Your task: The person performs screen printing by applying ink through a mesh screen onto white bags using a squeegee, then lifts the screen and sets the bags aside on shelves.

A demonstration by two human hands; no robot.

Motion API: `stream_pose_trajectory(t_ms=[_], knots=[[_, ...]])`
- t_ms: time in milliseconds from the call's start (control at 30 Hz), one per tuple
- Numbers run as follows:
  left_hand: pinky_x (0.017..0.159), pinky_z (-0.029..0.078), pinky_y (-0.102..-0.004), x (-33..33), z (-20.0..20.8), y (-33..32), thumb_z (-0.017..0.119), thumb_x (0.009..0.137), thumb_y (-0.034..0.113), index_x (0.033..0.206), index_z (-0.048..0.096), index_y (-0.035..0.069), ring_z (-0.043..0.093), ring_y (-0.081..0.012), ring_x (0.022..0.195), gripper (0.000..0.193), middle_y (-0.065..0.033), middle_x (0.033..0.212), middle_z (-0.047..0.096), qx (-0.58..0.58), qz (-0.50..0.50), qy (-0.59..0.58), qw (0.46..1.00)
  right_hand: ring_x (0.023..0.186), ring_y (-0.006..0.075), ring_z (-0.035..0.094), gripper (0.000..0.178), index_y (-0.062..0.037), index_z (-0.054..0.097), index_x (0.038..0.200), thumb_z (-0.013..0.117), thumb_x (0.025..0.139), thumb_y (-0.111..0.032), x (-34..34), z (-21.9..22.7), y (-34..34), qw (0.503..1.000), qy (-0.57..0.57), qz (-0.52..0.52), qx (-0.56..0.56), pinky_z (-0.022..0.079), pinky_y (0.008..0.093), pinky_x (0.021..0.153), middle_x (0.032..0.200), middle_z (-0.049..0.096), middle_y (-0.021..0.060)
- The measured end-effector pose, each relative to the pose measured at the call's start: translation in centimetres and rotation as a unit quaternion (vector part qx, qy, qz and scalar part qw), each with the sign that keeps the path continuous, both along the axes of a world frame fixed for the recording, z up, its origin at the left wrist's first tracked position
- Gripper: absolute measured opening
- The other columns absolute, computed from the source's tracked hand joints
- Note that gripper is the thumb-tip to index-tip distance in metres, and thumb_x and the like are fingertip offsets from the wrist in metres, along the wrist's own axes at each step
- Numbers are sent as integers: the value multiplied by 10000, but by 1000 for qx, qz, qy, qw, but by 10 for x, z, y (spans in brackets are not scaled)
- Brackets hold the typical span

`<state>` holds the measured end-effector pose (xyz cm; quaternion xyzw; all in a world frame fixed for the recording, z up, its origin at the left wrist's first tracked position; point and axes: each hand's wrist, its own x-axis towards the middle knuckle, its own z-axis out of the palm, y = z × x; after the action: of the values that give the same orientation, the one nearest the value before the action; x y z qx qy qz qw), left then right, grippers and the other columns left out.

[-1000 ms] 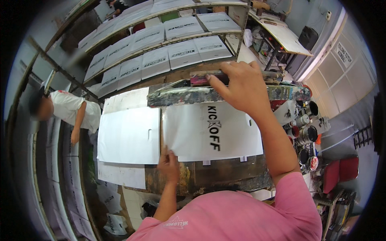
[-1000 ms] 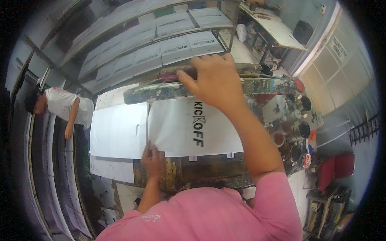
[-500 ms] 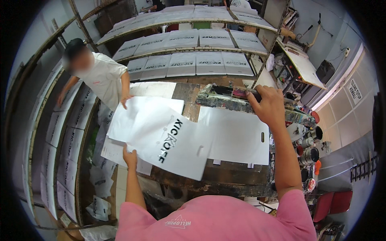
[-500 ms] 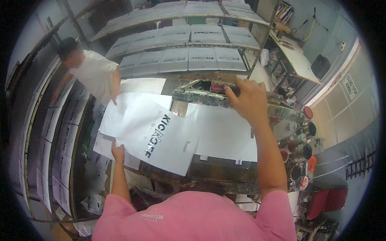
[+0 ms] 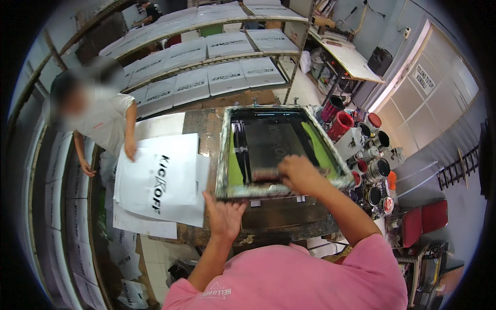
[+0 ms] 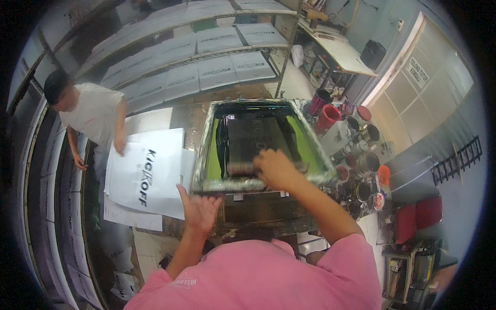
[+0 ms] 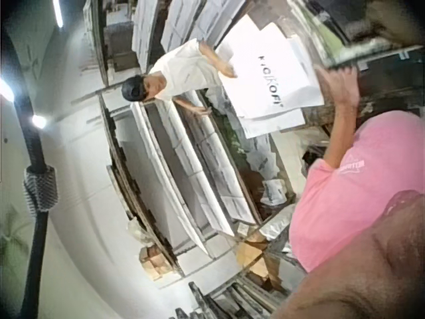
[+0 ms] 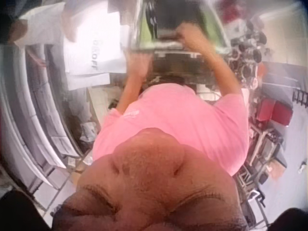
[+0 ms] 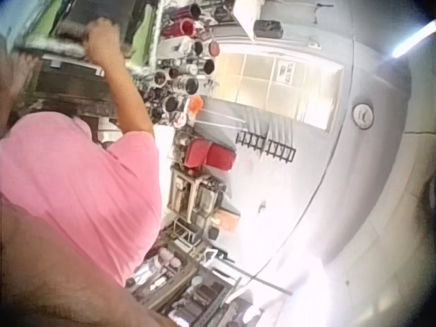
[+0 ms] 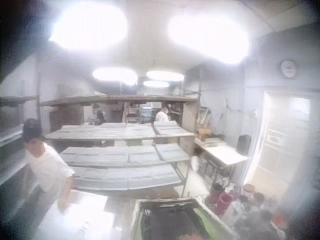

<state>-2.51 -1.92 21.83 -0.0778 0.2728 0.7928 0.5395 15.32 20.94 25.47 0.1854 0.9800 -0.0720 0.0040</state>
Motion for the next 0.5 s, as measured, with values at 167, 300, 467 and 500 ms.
stream_pose_trajectory(t_ms=[167, 300, 467, 500], knots=[[1210, 348, -524, 2, -114, -34, 424, 906, 885, 1613, 245, 33, 446, -383, 1424, 1122, -232, 1552, 409, -186, -111, 49, 975, 1046, 361, 637, 418, -177, 652, 1294, 721, 882, -173, 12, -122, 15, 982, 132, -25, -134, 505, 520, 911, 1094, 682, 130], [1177, 394, -525, 1, -154, -31, 483, 800, 958, 1628, 167, 5, 397, -404, 1462, 1301, -274, 1601, 323, -282, -124, 28, 951, 1061, 358, 632, 480, -180, 622, 1350, 701, 878, -137, -49, -177, 111, 982, 173, -56, -50, 516, 491, 924, 1167, 684, 119], [1213, 351, -556, 2, -198, -31, 527, 738, 977, 1582, -269, -26, 110, -492, 1574, 1534, -331, 1685, -149, -319, -89, -41, 943, 1066, 324, 638, 402, -189, 613, 1326, 636, 926, -163, -136, -207, 221, 984, 165, -59, 36, 527, 481, 899, 1105, 671, 78], [1212, 354, -559, 2, -200, -32, 507, 757, 973, 1598, -227, -30, 129, -487, 1572, 1501, -335, 1689, -107, -315, -102, -25, 943, 1053, 314, 643, 364, -198, 620, 1309, 610, 946, -173, -149, -212, 235, 985, 151, -58, 50, 526, 480, 877, 1102, 672, 73]])
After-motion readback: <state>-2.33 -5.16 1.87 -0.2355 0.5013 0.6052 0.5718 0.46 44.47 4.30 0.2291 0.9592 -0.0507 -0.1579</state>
